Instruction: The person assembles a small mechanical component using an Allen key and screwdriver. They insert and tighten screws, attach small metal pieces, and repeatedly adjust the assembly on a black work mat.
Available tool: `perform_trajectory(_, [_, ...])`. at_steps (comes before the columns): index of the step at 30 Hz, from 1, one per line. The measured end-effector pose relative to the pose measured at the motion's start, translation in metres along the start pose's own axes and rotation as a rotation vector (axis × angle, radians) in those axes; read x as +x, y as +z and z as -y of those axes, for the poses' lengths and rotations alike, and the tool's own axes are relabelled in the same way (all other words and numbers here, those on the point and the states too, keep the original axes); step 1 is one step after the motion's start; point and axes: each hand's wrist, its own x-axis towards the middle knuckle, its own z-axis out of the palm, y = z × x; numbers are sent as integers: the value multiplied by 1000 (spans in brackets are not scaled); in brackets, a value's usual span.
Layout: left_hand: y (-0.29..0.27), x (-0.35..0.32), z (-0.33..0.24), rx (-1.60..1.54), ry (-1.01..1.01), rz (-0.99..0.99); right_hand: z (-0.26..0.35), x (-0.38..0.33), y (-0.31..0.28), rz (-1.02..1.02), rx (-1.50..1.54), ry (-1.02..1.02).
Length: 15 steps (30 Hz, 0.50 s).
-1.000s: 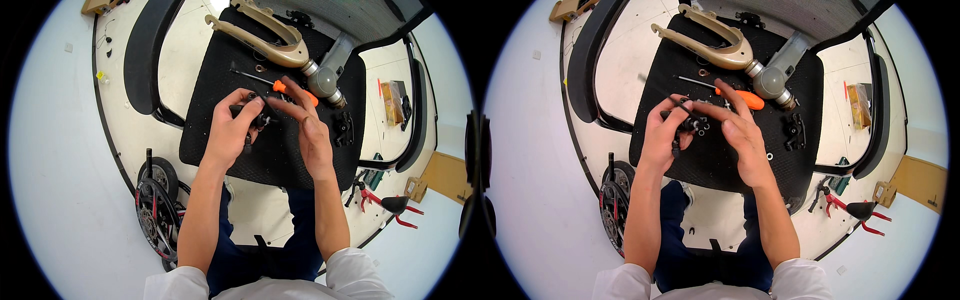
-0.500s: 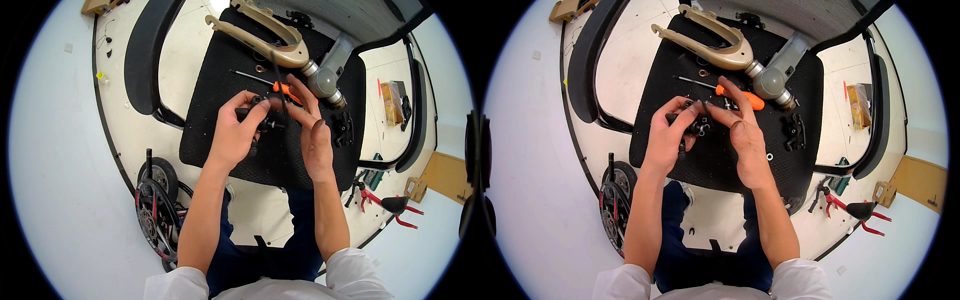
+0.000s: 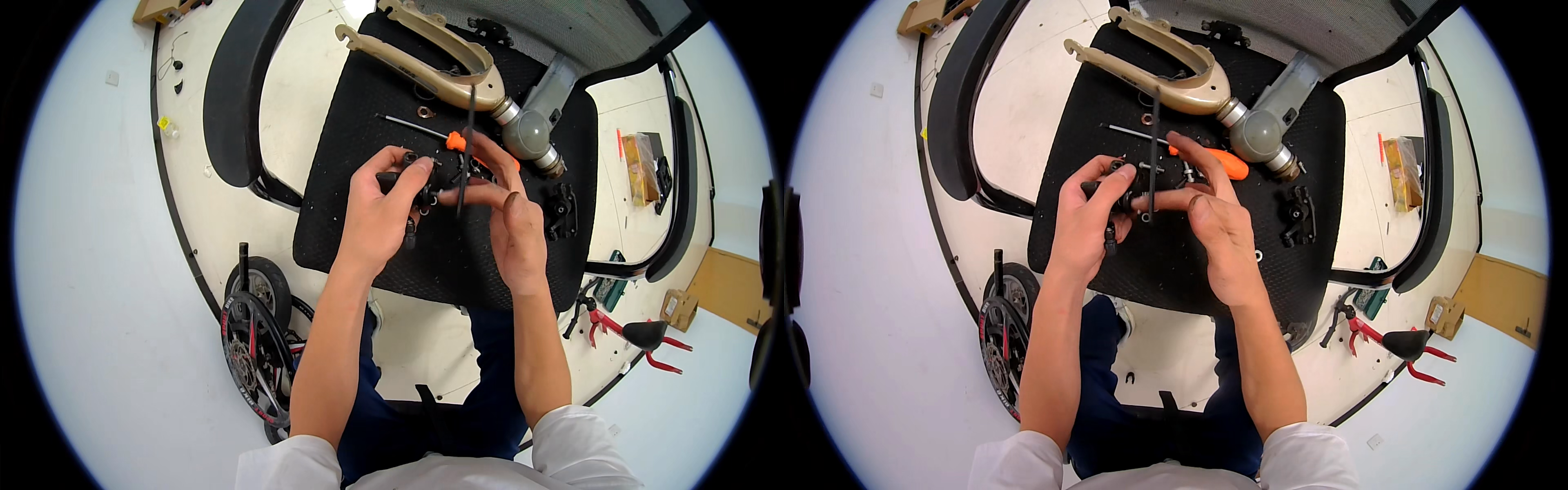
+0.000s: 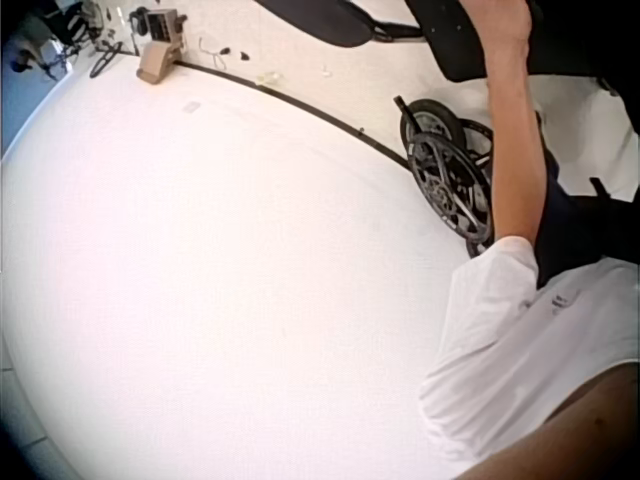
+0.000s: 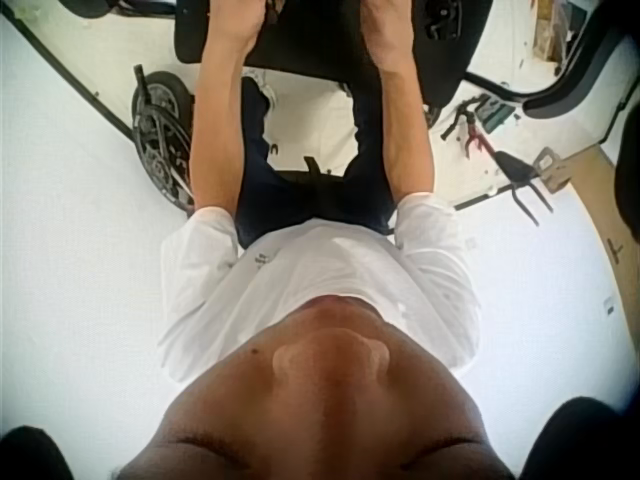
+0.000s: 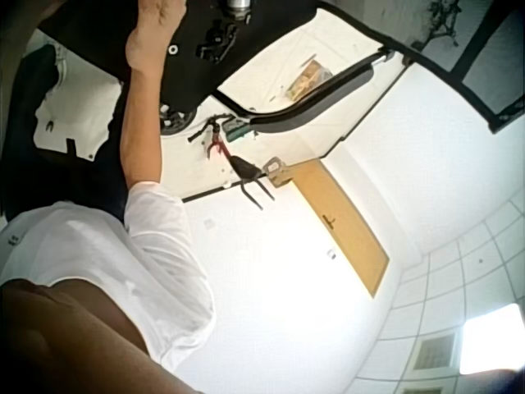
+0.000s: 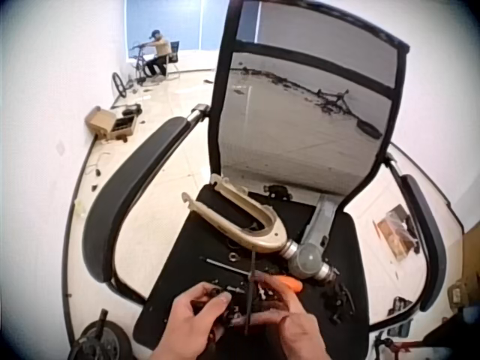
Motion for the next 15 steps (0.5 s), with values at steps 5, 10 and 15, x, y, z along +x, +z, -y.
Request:
perform_trajectory(5, [0, 1, 0, 17, 19, -34, 1, 0, 5, 89, -139, 3])
perform_trajectory(10, [-1, 6, 8, 34, 19, -69, -4, 2, 11, -28, 29, 133])
perform_trajectory(15, [1, 5, 8, 145, 118, -51, -1, 3, 13, 6, 99, 397])
